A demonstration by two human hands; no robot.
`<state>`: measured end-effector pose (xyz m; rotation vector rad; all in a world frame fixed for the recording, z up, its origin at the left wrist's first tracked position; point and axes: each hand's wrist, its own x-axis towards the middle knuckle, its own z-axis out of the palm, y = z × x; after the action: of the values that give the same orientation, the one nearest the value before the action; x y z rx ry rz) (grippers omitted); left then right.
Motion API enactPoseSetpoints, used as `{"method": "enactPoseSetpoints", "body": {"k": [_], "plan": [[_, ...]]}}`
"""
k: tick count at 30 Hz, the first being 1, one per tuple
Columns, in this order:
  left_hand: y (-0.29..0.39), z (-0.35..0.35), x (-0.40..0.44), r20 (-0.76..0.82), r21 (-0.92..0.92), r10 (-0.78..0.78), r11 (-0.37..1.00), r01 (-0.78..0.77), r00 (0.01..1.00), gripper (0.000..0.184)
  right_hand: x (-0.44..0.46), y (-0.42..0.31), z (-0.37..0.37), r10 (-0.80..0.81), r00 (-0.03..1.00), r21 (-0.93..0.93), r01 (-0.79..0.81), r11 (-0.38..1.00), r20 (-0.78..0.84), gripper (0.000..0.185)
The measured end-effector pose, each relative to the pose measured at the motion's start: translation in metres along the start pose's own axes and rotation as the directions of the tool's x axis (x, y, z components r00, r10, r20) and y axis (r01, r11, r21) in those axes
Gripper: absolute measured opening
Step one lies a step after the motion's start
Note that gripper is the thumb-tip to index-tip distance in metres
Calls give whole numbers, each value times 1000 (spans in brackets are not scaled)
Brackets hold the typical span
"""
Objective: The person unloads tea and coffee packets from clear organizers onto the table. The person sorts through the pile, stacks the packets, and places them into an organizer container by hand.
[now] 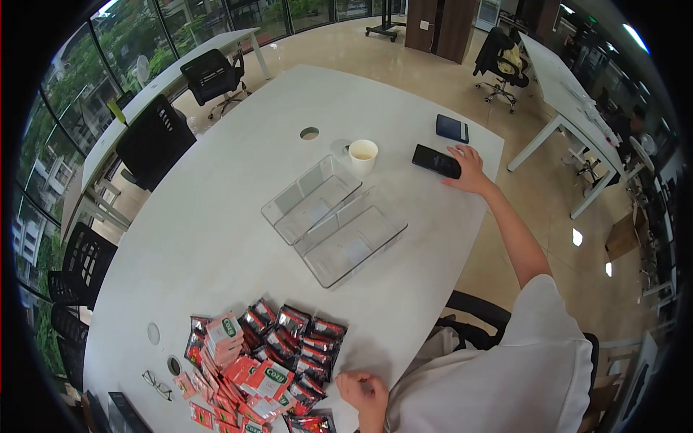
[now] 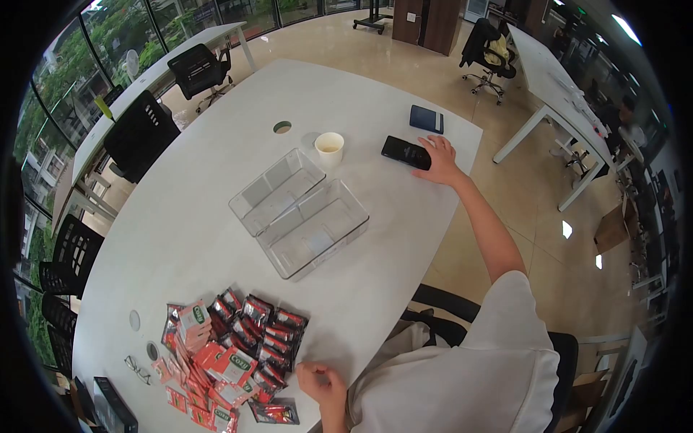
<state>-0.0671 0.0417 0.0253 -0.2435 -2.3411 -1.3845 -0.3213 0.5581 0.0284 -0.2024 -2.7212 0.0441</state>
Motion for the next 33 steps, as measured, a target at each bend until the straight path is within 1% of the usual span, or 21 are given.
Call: {"method": "enactPoseSetpoints", "body": {"k": [2,3,6,9,10,13,16,19,22,25,28,31,33], "plan": [[-1,1,0,-13,-12,-90,996,90,996,17,26,-1,-6,73,969,93,-97,991,234,93],[0,1,0,-19,-16,-139,990,139,990,16,35,-1,-10,97,930,131,-152,980,355,92],[3,1,3,-72,-1,-193,981,193,979,13,52,-3,-16,57,891,64,-97,993,450,88],[3,2,3,-130,-1,-229,973,231,965,11,57,5,-8,49,885,162,-138,977,464,84],[4,3,5,-148,-8,-226,974,227,963,11,57,10,-2,27,895,246,-151,957,445,84],[11,4,8,-156,31,-217,974,224,964,8,55,17,2,41,863,285,-210,935,503,92],[9,5,2,-143,72,-190,977,202,971,8,36,1,-3,124,904,178,-212,961,408,95],[8,6,2,-97,100,-121,986,131,988,9,13,-11,-5,138,962,199,-187,962,236,93],[4,8,1,-81,101,-105,988,112,991,10,-2,-10,3,13,1000,185,-11,983,-8,80],[6,8,2,-78,125,-97,986,106,992,11,-6,-11,3,-96,988,155,114,981,-117,65],[12,8,6,-83,135,-124,982,135,989,11,-9,-16,2,-137,972,170,169,971,-190,53],[11,9,5,-104,131,-146,979,159,984,12,-9,-17,4,-138,969,158,172,972,-204,49],[10,9,5,-98,137,-143,978,155,985,12,-9,-17,3,-141,973,136,167,977,-185,53]]}}
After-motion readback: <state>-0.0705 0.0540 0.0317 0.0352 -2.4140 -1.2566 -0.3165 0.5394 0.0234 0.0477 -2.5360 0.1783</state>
